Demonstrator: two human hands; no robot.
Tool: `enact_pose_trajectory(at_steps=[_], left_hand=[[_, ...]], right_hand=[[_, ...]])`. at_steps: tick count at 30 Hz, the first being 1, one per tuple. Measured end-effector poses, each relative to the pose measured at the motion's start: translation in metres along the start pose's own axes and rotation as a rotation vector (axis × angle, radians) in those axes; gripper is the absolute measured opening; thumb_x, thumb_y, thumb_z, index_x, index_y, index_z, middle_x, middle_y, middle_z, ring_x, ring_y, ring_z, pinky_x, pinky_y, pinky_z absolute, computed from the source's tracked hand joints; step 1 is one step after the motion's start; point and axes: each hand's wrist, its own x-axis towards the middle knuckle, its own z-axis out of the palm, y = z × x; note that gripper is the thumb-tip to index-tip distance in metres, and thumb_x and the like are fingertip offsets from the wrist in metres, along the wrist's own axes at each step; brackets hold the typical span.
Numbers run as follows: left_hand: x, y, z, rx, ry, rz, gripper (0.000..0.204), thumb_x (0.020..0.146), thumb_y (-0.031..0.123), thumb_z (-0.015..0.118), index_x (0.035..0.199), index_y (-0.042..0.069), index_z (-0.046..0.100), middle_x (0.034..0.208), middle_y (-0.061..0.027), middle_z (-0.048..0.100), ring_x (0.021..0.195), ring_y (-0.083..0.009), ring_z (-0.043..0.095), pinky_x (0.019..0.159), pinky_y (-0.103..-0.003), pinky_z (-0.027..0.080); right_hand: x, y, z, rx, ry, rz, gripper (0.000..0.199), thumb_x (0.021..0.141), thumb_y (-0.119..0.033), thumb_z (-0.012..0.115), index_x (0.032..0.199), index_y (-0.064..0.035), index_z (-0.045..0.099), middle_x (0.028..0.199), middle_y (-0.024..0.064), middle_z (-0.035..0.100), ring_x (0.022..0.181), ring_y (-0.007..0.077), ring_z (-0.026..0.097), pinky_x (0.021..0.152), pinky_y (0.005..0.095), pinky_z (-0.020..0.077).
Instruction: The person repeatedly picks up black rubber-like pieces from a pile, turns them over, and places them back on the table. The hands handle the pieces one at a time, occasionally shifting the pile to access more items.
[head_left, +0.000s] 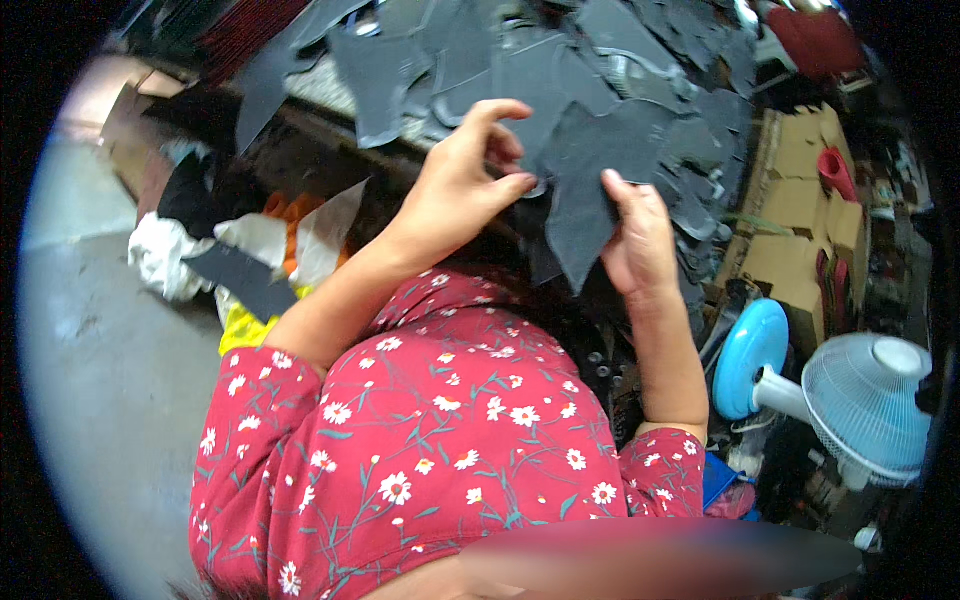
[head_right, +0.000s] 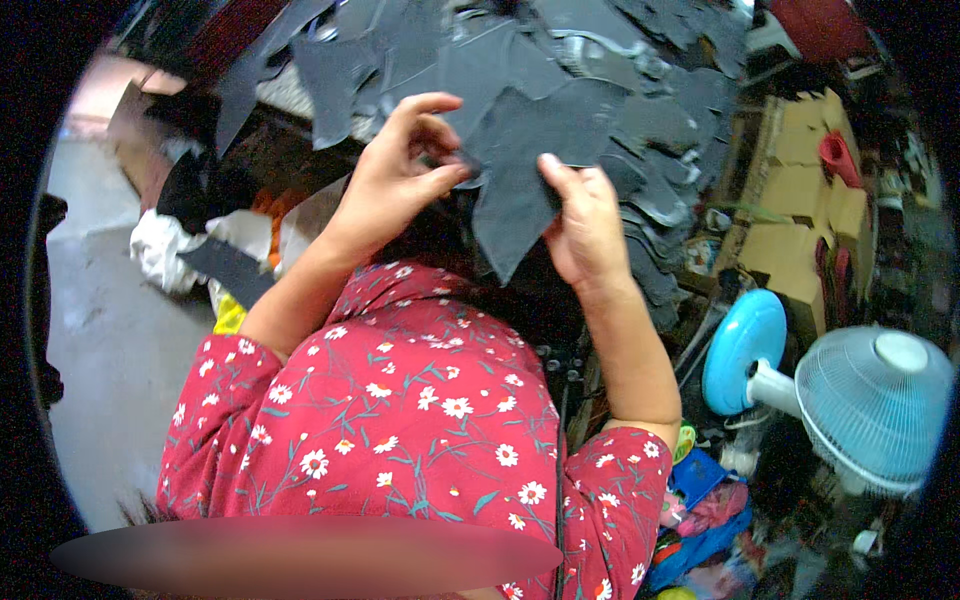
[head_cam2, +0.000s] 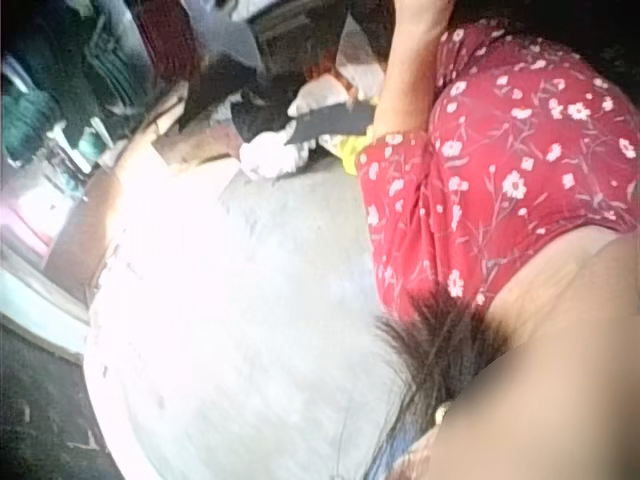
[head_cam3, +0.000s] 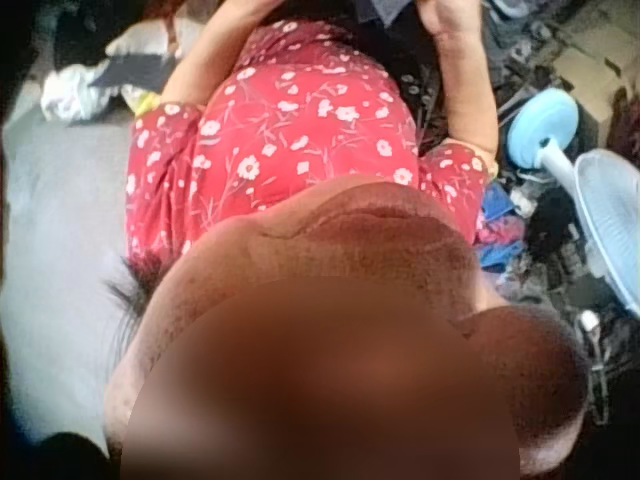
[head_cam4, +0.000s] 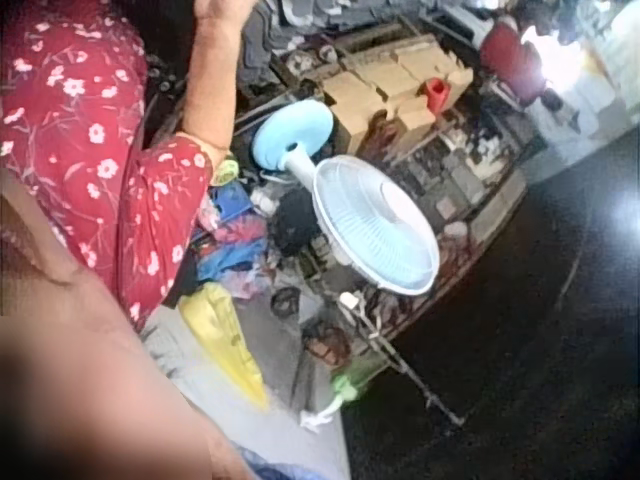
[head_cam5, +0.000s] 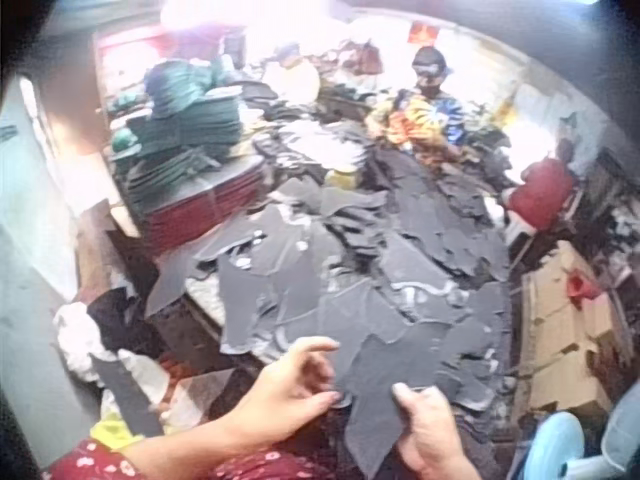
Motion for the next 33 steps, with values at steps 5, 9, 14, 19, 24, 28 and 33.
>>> enact_pose_trajectory(at_steps=[5,9,14,19,24,28,33], left_hand=[[-0.001,0.0,0.002,-0.307,0.02,-0.216,0.052,0.083,-0.002,0.067,0.13,0.005,0.045,0.117,-0.0068,0.044,0.102,-0.0135,0.053,0.083,-0.026,0.051],[-0.008,0.003,-0.006,-0.404,0.028,-0.21,0.049,0.086,0.001,0.064,0.13,0.003,0.044,0.13,-0.009,0.046,0.125,-0.0188,0.045,0.101,-0.031,0.04],[-0.008,0.001,-0.006,-0.63,0.052,-0.236,0.046,0.085,-0.003,0.062,0.128,0.002,0.045,0.129,-0.0108,0.046,0.12,-0.0181,0.047,0.098,-0.03,0.043],[-0.008,0.003,-0.008,-0.723,-0.012,-0.304,0.042,0.086,-0.004,0.057,0.126,0.001,0.046,0.121,-0.008,0.051,0.103,-0.0141,0.056,0.09,-0.027,0.046],[-0.005,0.009,-0.005,-0.477,-0.123,-0.176,0.043,0.095,0.01,0.057,0.136,0.01,0.042,0.106,-0.0068,0.057,0.089,-0.0115,0.058,0.071,-0.024,0.049],[0.009,0.007,0.006,-0.407,-0.192,0.065,0.04,0.093,0.007,0.056,0.132,0.003,0.049,0.118,-0.0059,0.06,0.103,-0.0105,0.058,0.087,-0.027,0.048],[0.022,0.001,-0.002,-0.311,-0.208,-0.099,0.035,0.091,0.012,0.06,0.126,0.005,0.061,0.114,-0.002,0.065,0.101,-0.0092,0.058,0.086,-0.025,0.049]], right_hand=[[-0.004,-0.003,0.003,0.016,0.003,-0.008,0.02,0.095,-0.012,0.056,0.111,-0.0011,0.06,0.103,0.0085,0.068,0.09,0.0182,0.067,0.081,0.0335,0.0554],[-0.003,-0.01,0.007,-0.013,-0.054,0.057,0.021,0.095,-0.012,0.056,0.113,-0.001,0.059,0.105,0.0082,0.068,0.093,0.0179,0.067,0.082,0.0332,0.0556],[0.0,-0.009,0.014,0.03,-0.094,0.085,0.024,0.095,-0.012,0.057,0.116,-0.0003,0.058,0.108,0.0097,0.068,0.093,0.0178,0.068,0.082,0.0338,0.0563],[0.003,-0.002,0.018,-0.052,-0.129,0.045,0.024,0.094,-0.009,0.059,0.117,-0.0005,0.059,0.11,0.0097,0.067,0.096,0.0177,0.067,0.084,0.0338,0.0552],[0.001,-0.003,0.014,0.0,-0.139,-0.122,0.026,0.092,-0.006,0.059,0.118,-0.0016,0.059,0.112,0.0084,0.067,0.098,0.0168,0.065,0.087,0.0323,0.0528],[-0.007,-0.001,0.013,-0.144,-0.171,-0.151,0.026,0.089,-0.005,0.064,0.115,-0.0016,0.06,0.111,0.0079,0.067,0.096,0.0155,0.064,0.087,0.0308,0.0515],[-0.018,-0.014,0.008,-0.224,-0.003,-0.168,0.025,0.089,-0.005,0.064,0.114,-0.0007,0.062,0.108,0.0084,0.068,0.094,0.0167,0.065,0.086,0.0313,0.052]])
